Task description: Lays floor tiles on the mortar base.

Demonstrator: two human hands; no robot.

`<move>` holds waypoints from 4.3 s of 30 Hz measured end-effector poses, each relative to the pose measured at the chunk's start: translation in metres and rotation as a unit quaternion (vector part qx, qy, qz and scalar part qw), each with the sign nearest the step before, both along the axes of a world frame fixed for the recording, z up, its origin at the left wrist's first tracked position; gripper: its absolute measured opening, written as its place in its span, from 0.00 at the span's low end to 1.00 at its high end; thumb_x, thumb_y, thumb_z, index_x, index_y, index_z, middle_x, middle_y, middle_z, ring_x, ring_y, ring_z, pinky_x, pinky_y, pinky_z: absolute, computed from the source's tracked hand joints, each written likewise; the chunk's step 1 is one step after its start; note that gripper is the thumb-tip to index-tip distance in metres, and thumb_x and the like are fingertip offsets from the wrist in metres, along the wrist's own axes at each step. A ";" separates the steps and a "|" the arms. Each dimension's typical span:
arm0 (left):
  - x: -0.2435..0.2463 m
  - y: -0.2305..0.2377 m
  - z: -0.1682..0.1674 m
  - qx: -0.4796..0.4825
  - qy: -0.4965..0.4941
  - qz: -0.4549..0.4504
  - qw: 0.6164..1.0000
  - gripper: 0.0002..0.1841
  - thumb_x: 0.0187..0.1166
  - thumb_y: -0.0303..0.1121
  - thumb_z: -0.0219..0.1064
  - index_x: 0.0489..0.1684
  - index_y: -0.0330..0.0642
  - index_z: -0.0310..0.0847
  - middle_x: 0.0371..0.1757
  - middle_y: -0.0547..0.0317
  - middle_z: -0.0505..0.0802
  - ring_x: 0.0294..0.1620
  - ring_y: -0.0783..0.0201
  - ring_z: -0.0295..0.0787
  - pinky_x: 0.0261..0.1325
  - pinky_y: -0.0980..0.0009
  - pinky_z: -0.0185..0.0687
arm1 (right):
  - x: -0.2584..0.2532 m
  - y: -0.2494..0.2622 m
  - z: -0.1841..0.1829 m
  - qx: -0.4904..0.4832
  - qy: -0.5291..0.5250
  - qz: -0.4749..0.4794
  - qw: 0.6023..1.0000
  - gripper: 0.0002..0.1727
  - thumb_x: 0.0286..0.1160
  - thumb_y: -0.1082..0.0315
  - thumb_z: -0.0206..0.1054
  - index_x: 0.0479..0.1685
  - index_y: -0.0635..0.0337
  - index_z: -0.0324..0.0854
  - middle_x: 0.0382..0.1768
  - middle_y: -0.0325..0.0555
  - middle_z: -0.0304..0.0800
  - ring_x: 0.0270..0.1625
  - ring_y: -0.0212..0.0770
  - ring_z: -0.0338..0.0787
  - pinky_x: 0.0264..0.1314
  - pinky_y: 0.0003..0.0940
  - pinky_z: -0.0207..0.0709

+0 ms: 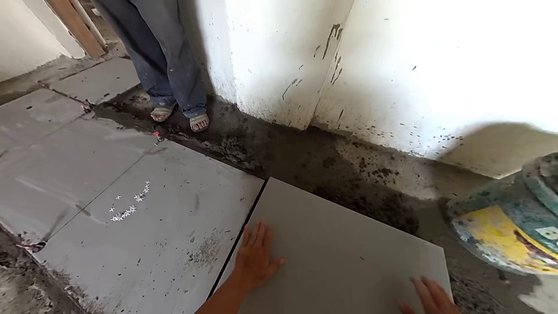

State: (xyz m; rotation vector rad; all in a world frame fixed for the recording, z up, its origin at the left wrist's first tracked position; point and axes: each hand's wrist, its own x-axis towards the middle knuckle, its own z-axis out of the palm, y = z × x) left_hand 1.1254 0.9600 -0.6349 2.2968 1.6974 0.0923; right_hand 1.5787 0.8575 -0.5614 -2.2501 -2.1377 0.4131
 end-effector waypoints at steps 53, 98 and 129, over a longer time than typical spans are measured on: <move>-0.070 0.020 -0.017 -0.010 0.004 -0.142 0.990 0.46 0.87 0.66 0.41 0.96 0.38 0.48 0.97 0.43 0.49 0.99 0.49 0.36 0.94 0.34 0.26 | -0.181 0.133 -0.071 -0.007 0.007 0.020 1.000 0.69 0.61 0.10 0.40 0.97 0.56 0.46 0.95 0.61 0.42 0.97 0.64 0.41 0.88 0.82 0.29; -0.030 0.017 -0.023 0.079 0.016 0.003 0.997 0.58 0.74 0.81 0.37 0.94 0.38 0.54 0.94 0.43 0.60 0.96 0.45 0.50 0.93 0.32 0.38 | -0.212 0.152 -0.064 -0.051 0.007 0.101 0.994 0.58 0.72 0.15 0.36 0.98 0.45 0.46 0.98 0.50 0.37 0.99 0.52 0.34 0.94 0.70 0.23; -0.031 0.035 -0.039 0.049 0.011 0.008 0.999 0.71 0.57 0.89 0.45 0.88 0.27 0.60 0.87 0.30 0.70 0.90 0.35 0.62 0.87 0.29 0.46 | -0.209 0.161 -0.097 0.058 -0.066 0.113 0.990 0.62 0.63 0.11 0.40 0.94 0.46 0.59 0.92 0.49 0.61 0.94 0.52 0.58 0.92 0.73 0.40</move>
